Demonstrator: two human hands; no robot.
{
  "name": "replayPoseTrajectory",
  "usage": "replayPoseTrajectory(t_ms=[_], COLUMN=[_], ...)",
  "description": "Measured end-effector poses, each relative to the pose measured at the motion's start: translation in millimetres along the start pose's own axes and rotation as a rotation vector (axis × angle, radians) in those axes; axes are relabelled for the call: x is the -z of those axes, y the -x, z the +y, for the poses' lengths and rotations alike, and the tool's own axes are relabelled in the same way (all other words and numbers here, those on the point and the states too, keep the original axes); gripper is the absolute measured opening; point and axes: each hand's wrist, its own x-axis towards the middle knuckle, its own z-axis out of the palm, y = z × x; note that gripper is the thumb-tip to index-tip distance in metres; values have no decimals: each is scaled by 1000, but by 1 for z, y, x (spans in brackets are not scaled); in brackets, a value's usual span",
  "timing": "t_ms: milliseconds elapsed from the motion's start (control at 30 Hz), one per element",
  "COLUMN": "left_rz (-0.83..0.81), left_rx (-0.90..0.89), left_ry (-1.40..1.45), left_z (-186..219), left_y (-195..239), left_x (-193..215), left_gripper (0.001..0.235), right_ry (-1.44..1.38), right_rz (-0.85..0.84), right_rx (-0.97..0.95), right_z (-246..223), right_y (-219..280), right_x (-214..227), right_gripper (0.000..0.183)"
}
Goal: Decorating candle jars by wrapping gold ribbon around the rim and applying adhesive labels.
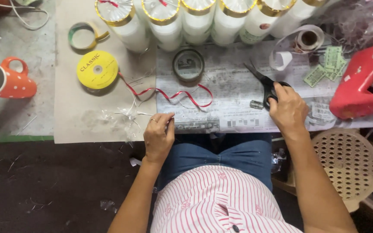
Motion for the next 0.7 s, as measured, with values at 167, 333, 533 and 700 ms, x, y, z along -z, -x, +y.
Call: replayPoseTrajectory(t_ms=[167, 333, 533, 700], left_rz=[-77, -190, -255, -231], left_rx=[-56, -140, -188, -197], left_ry=[93, 155, 317, 310], left_z=[6, 26, 53, 50], left_y=[1, 17, 32, 24], left_x=[-7, -22, -31, -29], left_gripper=[18, 15, 11, 11], right_ry=[18, 25, 25, 35], right_rz=[19, 34, 58, 37], right_rx=[-21, -23, -30, -50], right_z=[-1, 6, 6, 1], right_y=[2, 3, 3, 2], right_x=[-2, -14, -17, -8], right_gripper=[56, 58, 56, 58])
